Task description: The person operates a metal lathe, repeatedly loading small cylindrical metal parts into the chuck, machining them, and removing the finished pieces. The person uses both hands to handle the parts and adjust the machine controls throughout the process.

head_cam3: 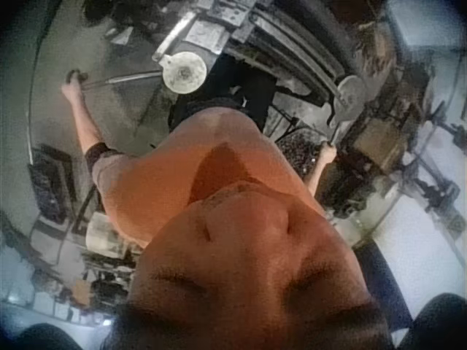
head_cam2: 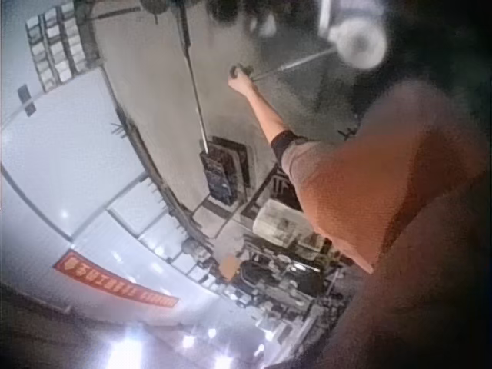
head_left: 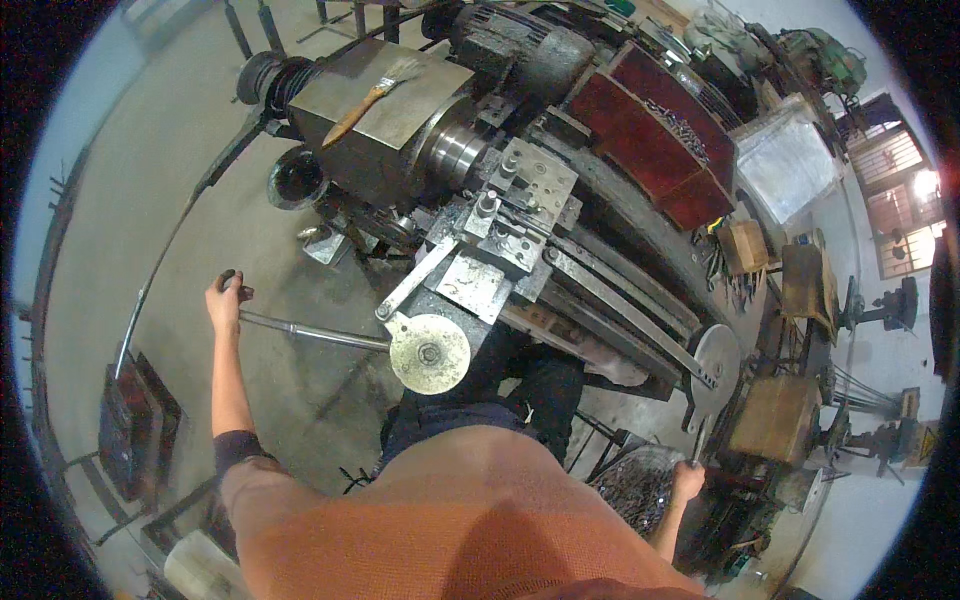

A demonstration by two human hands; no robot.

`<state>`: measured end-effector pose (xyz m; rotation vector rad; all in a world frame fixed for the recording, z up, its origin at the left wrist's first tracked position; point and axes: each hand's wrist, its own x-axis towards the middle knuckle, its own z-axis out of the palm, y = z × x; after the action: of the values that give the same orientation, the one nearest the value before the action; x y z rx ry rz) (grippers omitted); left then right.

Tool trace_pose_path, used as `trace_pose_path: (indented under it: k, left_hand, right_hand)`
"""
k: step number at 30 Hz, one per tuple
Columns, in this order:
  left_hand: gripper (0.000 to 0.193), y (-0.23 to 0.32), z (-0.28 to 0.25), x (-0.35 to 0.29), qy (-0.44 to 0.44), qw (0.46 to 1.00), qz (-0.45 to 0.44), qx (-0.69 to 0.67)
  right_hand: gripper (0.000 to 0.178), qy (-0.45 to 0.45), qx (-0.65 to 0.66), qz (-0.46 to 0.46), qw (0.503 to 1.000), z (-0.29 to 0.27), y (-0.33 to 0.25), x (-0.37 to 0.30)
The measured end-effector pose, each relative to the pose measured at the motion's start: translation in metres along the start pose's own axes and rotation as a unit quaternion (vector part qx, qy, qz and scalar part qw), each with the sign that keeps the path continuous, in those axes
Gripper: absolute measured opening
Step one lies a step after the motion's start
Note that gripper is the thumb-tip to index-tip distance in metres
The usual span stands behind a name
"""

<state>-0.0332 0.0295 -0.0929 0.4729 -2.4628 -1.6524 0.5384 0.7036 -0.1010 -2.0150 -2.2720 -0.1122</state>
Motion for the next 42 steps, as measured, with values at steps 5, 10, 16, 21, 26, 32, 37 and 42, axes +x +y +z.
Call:
trace_pose_path:
  k: [5, 10, 16, 21, 26, 32, 37, 42]
  left_hand:
    - [0.032, -0.005, 0.002, 0.009, 0.029, 0.999, 0.013, 0.016]
    - [0.029, -0.034, 0.000, 0.001, 0.131, 0.979, 0.018, -0.155]
    - [0.022, -0.002, 0.057, -0.027, 0.193, 0.885, -0.166, -0.389]
    - [0.021, 0.024, 0.123, 0.027, 0.041, 0.939, -0.143, -0.309]
    - [0.021, 0.027, 0.169, 0.060, -0.058, 0.994, -0.019, -0.091]
    - [0.020, 0.054, 0.170, 0.032, -0.046, 0.982, -0.073, -0.165]
    - [0.018, 0.036, 0.175, 0.050, -0.014, 0.969, -0.101, -0.227]
    - [0.016, 0.038, 0.173, 0.053, -0.006, 0.987, -0.081, -0.140]
  right_hand:
    - [0.032, -0.005, 0.015, -0.007, 1.000, 0.006, 0.012, 0.007]
    - [0.036, 0.043, -0.024, -0.018, 0.999, -0.003, 0.007, 0.007]
    - [0.039, -0.042, -0.117, -0.034, 0.992, -0.005, 0.030, 0.077]
    - [0.040, -0.027, -0.076, -0.054, 0.995, 0.020, 0.061, 0.109]
    - [0.034, -0.050, -0.052, -0.049, 0.996, 0.015, 0.044, 0.067]
    - [0.039, -0.043, -0.030, 0.008, 0.999, 0.029, 0.044, 0.032]
    - [0.038, -0.054, 0.001, 0.048, 0.997, 0.014, 0.025, 0.033]
    - [0.039, -0.003, -0.114, -0.049, 0.992, 0.023, 0.055, 0.086]
